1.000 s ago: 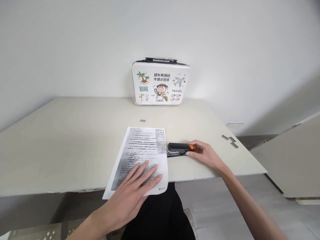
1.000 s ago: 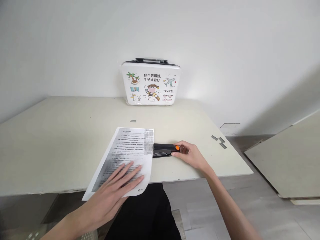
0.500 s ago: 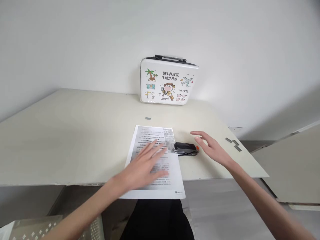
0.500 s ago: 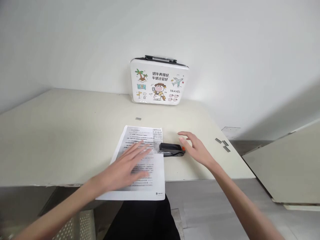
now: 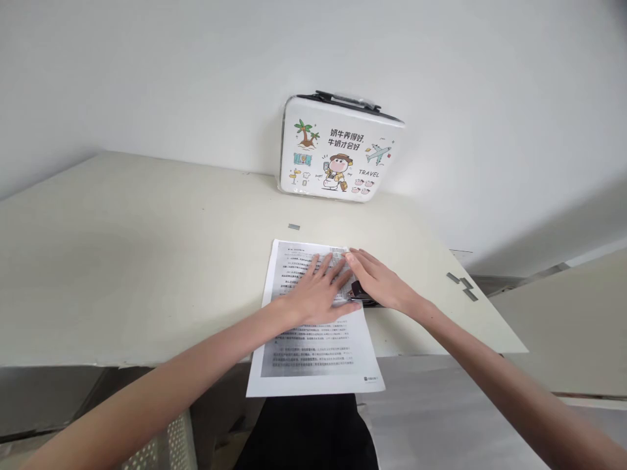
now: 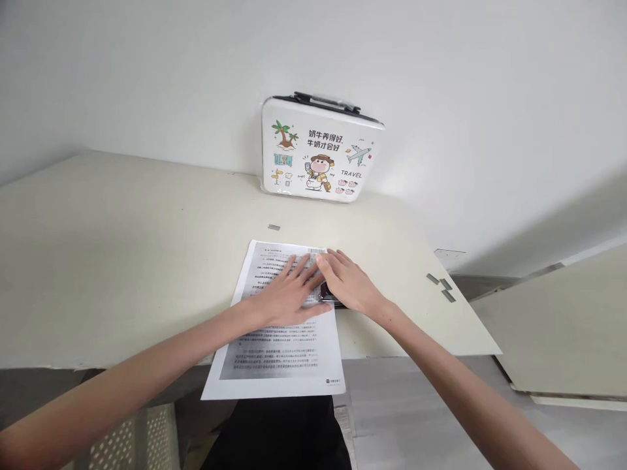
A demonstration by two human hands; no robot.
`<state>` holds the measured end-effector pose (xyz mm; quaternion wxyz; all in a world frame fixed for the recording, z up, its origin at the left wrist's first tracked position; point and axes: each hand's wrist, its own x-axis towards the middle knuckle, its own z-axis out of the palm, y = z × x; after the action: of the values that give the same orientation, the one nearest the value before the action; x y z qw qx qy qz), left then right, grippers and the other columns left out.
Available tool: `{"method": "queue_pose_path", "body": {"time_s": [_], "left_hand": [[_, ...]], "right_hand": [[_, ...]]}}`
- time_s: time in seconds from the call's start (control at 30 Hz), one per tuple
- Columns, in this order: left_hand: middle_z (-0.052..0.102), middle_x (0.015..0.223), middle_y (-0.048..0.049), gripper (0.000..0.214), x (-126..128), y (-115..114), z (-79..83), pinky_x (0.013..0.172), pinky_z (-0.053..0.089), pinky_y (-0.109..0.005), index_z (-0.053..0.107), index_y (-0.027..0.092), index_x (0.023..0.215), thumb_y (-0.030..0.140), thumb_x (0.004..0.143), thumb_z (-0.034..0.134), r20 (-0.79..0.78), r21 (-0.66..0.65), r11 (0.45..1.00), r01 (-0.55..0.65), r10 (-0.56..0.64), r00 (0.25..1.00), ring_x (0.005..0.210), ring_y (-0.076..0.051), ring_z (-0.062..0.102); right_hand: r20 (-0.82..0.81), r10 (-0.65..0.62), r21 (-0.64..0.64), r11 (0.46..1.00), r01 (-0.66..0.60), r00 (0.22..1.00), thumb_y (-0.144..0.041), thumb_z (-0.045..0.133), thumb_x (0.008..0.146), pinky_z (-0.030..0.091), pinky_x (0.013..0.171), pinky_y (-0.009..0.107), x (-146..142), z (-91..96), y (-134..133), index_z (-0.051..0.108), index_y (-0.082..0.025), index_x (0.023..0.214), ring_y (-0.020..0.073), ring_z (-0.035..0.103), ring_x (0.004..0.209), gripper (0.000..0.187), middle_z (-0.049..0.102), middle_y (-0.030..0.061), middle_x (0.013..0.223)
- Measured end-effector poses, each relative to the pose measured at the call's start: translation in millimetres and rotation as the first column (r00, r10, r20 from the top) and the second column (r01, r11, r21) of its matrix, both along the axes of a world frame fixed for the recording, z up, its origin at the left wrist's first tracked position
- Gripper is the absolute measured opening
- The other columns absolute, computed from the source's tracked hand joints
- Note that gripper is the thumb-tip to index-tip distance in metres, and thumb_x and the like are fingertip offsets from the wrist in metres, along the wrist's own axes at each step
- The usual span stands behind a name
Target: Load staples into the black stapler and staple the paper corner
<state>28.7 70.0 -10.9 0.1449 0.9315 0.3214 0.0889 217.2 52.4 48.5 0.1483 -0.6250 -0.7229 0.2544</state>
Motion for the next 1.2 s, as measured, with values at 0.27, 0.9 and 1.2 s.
{"method": "queue_pose_path", "body": {"time_s": [0.27, 0.9, 1.2], "left_hand": [[0.008, 0.179, -0.0081, 0.092, 4, -4, 1.0, 0.132, -0.005, -0.059, 0.015, 0.017, 0.172, 0.077, 0.103, 0.028, 0.023, -0.009, 1.000, -0.003, 0.004, 1.000, 0.163, -0.038, -0.008], [0.018, 0.177, -0.0102, 0.093, 9, -6, -6.2, 0.131, -0.004, -0.063, 0.022, 0.017, 0.170, 0.077, 0.101, 0.032, 0.036, -0.005, 0.999, -0.035, 0.035, 0.999, 0.164, -0.041, 0.000], [0.023, 0.177, -0.0100, 0.092, 10, -7, -9.6, 0.131, -0.004, -0.061, 0.024, 0.018, 0.170, 0.079, 0.101, 0.031, 0.066, 0.008, 0.999, -0.044, 0.044, 0.997, 0.164, -0.040, 0.000]], "right_hand": [[0.025, -0.025, -0.011, 1.000, 0.025, 0.999, -0.066, 0.022, 0.107, 0.032, 0.128, 0.055, -7, 6.3, -5, 0.064, -0.032, 0.139, 0.0283, 0.035, 0.159, 0.062, 0.049, 0.0014, 0.165], [0.071, -0.032, 0.014, 0.999, 0.031, 0.997, -0.065, 0.024, 0.107, 0.041, 0.122, 0.057, -9, -2.1, -3, 0.071, -0.034, 0.125, 0.0325, 0.047, 0.151, 0.059, 0.061, -0.0006, 0.153], [0.122, -0.039, 0.027, 0.999, 0.036, 0.992, -0.064, 0.022, 0.108, 0.041, 0.121, 0.057, -11, -3.2, -3, 0.070, -0.035, 0.126, 0.0328, 0.044, 0.152, 0.059, 0.059, -0.0008, 0.156]]}}
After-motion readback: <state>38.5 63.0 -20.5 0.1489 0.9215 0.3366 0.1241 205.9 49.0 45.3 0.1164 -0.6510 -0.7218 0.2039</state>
